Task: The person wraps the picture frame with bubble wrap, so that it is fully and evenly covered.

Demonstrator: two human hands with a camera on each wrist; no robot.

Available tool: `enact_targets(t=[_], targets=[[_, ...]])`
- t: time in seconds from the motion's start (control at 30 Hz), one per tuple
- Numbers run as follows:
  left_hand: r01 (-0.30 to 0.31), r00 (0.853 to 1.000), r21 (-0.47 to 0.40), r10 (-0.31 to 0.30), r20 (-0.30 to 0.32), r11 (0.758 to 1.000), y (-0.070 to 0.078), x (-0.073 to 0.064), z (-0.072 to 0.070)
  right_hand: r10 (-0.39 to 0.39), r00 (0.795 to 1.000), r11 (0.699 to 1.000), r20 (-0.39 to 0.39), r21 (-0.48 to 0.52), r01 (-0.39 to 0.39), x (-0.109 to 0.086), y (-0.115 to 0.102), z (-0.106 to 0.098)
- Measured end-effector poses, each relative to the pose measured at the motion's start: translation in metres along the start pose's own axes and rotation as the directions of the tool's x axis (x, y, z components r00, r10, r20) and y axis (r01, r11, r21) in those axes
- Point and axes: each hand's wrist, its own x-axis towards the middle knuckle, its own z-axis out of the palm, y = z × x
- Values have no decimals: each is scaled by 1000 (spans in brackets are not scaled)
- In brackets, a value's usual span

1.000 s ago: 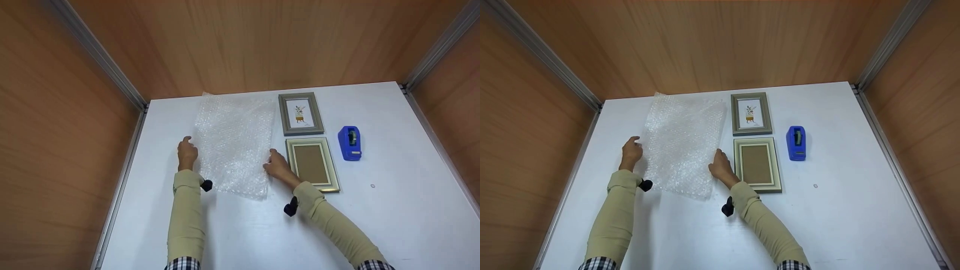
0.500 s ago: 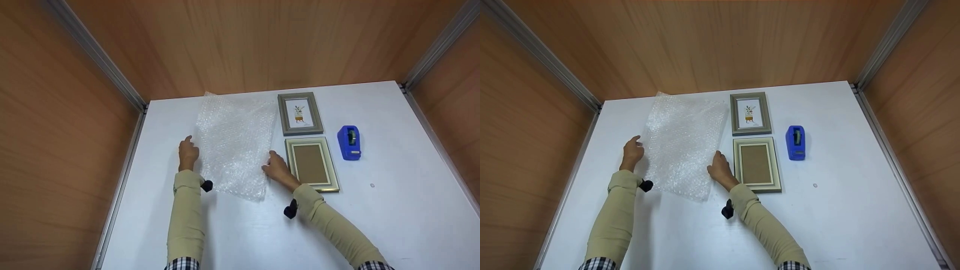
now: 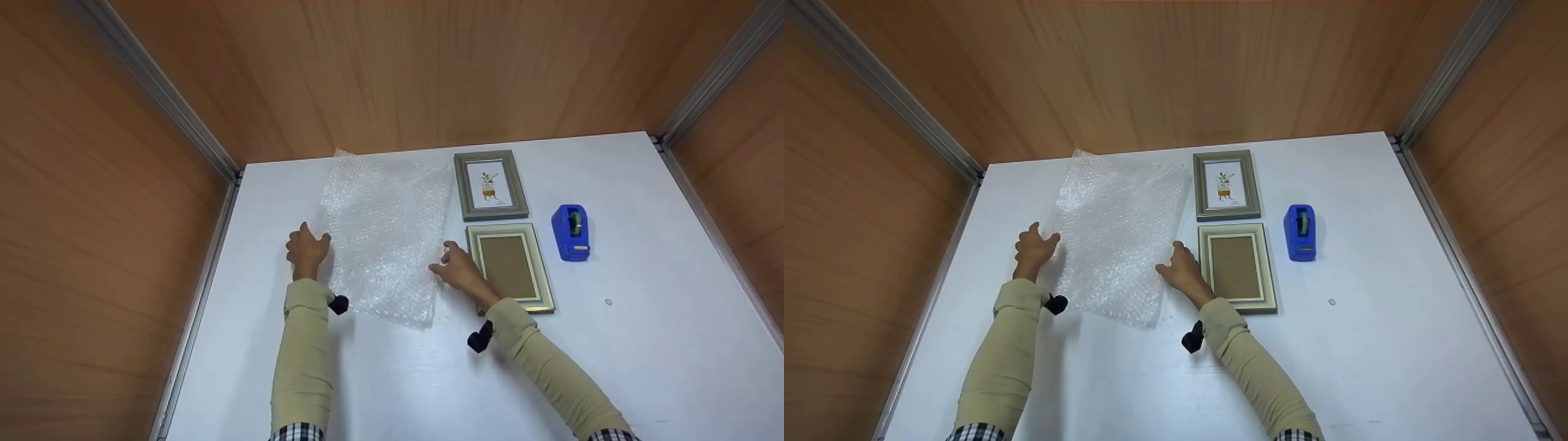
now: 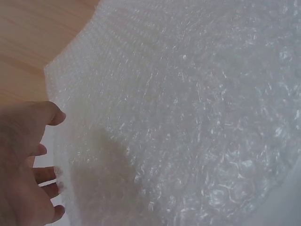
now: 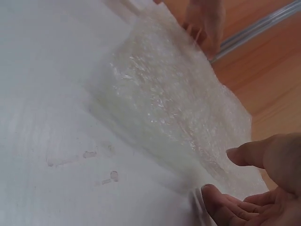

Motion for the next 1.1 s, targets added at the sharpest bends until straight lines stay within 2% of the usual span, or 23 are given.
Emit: enact_targets(t=[0.13,0.27,0.4,0.5,0.63,0.73,0.9,1.0,1.1], targets=[[-41,995,-46,37,-93,998,13,-4,1,-24,999,998,-34,64,26,0,3,-10],[-120,983,-121,100,-156,985,30,-8,6,-67,996,985,-52,157,74,-3,9,-24],[-222,961,-192,181,-211,956,45,-18,15,-93,992,970,-86,216,109,-8,16,-38],[-298,943,-239,245,-227,924,53,-27,26,-104,987,963,-126,237,132,-11,24,-51],[-374,926,-333,328,-187,866,61,-41,40,-113,976,961,-185,230,155,-16,36,-70],[-392,919,-408,370,-135,825,68,-53,51,-103,972,966,-213,211,149,-22,47,-86],[-405,904,-447,422,-66,798,85,-74,68,-67,966,971,-250,206,120,-35,66,-108],[-420,891,-463,453,-45,780,94,-87,79,-51,961,970,-271,215,112,-41,74,-115],[-420,884,-480,467,-25,770,101,-101,92,-30,958,970,-285,224,97,-45,81,-117]])
